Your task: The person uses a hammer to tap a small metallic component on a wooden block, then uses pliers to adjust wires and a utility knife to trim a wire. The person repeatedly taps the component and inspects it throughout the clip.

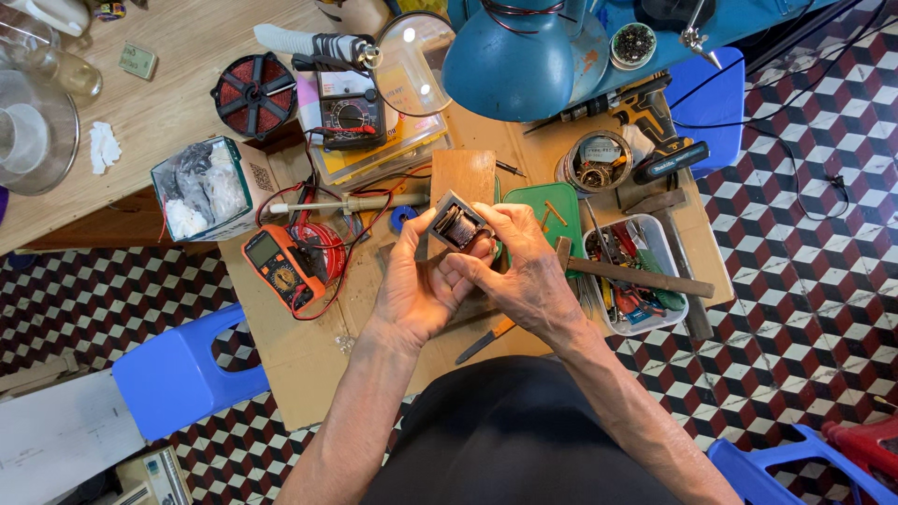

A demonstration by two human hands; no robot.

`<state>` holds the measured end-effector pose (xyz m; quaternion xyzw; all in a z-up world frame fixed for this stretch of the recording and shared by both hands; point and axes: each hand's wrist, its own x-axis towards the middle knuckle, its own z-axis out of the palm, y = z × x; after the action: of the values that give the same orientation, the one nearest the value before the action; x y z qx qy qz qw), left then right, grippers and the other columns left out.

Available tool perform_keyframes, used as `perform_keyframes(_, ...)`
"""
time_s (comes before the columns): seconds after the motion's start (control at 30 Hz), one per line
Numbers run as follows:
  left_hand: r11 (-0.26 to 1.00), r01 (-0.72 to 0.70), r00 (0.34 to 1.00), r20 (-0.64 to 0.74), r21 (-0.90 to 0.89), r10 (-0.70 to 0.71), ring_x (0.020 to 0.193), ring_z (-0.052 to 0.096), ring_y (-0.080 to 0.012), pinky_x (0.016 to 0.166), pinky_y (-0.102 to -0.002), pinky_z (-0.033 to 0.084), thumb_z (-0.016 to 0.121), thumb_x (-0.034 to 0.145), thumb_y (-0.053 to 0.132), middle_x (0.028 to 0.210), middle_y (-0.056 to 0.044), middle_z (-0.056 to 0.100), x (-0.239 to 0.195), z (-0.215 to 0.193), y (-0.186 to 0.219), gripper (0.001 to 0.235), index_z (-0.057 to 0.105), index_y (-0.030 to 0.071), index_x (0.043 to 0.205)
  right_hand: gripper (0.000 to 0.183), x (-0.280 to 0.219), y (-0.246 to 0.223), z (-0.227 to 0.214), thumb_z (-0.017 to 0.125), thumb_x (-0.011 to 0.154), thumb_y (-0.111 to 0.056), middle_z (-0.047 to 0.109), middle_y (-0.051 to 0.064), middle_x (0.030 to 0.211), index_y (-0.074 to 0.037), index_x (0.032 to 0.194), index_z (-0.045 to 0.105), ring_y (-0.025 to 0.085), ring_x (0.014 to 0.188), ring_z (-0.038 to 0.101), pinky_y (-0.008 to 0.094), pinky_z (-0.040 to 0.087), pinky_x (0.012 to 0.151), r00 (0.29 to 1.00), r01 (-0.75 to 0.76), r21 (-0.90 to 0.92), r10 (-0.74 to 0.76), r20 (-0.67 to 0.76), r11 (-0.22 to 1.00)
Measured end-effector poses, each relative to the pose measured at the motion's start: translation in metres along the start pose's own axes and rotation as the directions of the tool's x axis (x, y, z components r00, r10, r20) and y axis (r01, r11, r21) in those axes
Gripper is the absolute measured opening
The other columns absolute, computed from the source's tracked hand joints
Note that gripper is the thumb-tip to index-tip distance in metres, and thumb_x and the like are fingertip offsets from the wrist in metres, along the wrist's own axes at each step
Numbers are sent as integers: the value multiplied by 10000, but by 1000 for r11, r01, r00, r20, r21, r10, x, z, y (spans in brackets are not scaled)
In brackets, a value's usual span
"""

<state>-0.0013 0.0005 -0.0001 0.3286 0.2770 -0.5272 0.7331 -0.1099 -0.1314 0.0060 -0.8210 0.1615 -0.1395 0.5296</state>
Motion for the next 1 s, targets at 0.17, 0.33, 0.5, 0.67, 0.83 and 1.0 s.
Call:
perform_keyframes(0.17, 996, -64, 998, 32, 60, 62, 897, 766, -274, 923, -391, 616, 724, 890, 449, 977, -224, 752, 4, -7, -2, 589, 660, -68, 1164, 670, -1, 5, 2, 795, 871, -346, 559, 158, 1348, -39, 1420, 563, 284, 1287, 560, 389, 449, 1081, 998, -53, 37, 52, 27, 998)
perform_keyframes(0.33, 982, -187, 982, 18, 37, 187, 1034, 693, -199, 978, -363, 557, 772, 885, 367, 1093, -83, 714, 18, -29, -17, 450, 668, 63, 1200, 581, 1, 26, 5, 672, 956, -374, 584, 124, 1410, -18, 1408, 585, 206, 1321, 545, 356, 402, 1128, 976, -214, 314, 188, 112, 925)
perform_keyframes(0.5, 926, -378, 926, 6, 28, 378, 1153, 634, -196, 1039, -398, 531, 791, 859, 269, 1207, -59, 669, 58, -57, -44, 497, 607, 106, 1290, 528, 10, 64, 29, 582, 999, -388, 651, 104, 1354, -10, 1361, 644, 156, 1239, 577, 309, 420, 1080, 879, -469, 555, 426, 215, 687)
perform_keyframes(0.67, 922, -385, 914, -121, 37, 387, 1163, 643, -213, 1013, -393, 500, 789, 831, 294, 1231, -27, 679, 93, -77, -59, 562, 581, 146, 1333, 501, 21, 90, 39, 660, 954, -345, 644, 137, 1350, 10, 1308, 662, 226, 1234, 589, 342, 438, 1063, 935, -353, 213, 332, 128, 911)
perform_keyframes(0.83, 944, -328, 909, -266, 22, 322, 1105, 636, -160, 969, -391, 492, 797, 820, 320, 1208, 2, 683, 116, -83, -68, 594, 578, 160, 1348, 621, 34, 90, 33, 729, 803, -194, 583, 217, 1277, 36, 1351, 549, 362, 1216, 563, 414, 455, 1032, 977, 97, -133, -69, 200, 986)
perform_keyframes(1.0, 943, -324, 922, -195, 80, 334, 1050, 625, -153, 946, -373, 510, 785, 867, 349, 1156, -17, 672, 112, -84, -73, 506, 642, 125, 1298, 563, 43, 77, 37, 740, 821, -143, 603, 185, 1231, -13, 1343, 571, 381, 1157, 567, 447, 466, 956, 964, 173, -337, -90, 248, 926)
